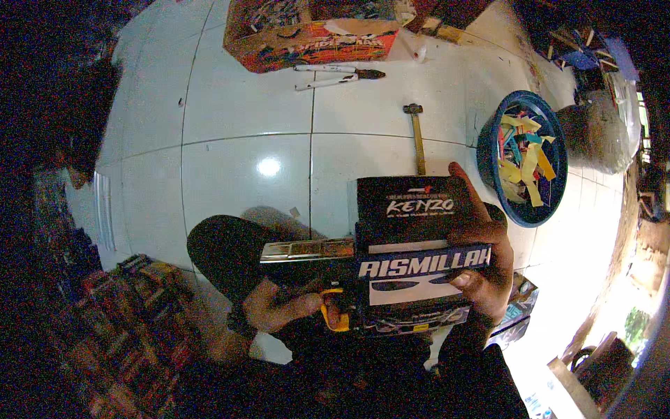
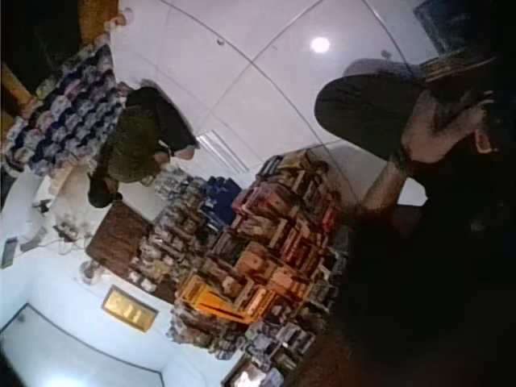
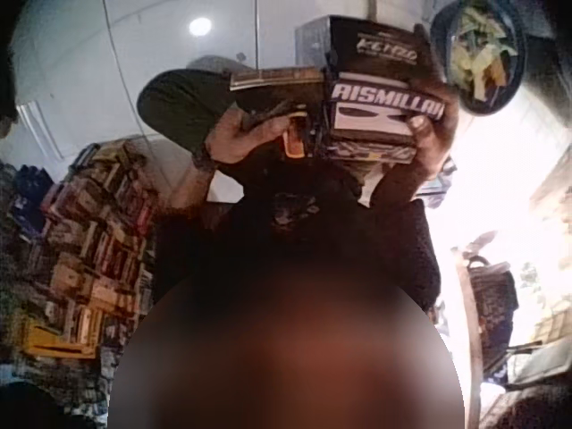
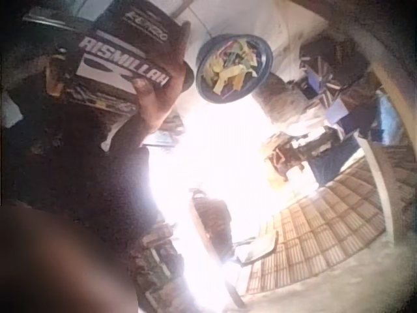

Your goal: The person assembles a wooden toy car by applying glue to small wooden pieces, inserting nails, and hammering them into place. They handle multiple toy boxes, use a hammer and nails, and work on the floor in a cluttered room.

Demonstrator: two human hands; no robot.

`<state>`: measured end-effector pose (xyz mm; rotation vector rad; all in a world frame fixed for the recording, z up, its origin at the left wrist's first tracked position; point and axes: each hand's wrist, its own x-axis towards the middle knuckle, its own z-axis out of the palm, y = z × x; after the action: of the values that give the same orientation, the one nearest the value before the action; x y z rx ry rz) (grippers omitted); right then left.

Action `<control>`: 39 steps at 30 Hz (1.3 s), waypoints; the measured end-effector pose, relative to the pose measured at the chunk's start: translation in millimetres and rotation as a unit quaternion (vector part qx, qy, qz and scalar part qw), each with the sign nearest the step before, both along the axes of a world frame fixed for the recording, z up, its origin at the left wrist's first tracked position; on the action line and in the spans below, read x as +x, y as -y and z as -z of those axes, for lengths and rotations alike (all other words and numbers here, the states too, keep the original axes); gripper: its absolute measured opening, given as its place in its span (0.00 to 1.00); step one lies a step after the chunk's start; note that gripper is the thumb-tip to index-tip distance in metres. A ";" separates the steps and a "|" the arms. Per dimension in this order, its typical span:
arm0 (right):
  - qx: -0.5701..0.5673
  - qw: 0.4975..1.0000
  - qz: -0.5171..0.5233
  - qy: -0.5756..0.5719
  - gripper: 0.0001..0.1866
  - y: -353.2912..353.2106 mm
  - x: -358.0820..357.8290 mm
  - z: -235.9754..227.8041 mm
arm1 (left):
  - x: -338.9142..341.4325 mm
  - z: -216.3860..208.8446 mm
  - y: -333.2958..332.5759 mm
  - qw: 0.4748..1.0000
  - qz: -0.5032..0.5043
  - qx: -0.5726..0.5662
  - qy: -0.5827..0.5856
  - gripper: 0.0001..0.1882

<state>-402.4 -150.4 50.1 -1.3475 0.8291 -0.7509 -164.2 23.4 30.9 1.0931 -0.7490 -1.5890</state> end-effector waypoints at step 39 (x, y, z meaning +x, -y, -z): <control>-0.104 0.989 -0.105 0.001 0.31 63.6 35.3 18.0 | -52.5 8.2 9.2 0.942 -0.199 -0.015 0.268 0.25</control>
<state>-367.1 -214.0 32.0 -1.5920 0.6066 -0.6862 -216.7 14.3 22.7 1.5703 -0.8324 -0.9379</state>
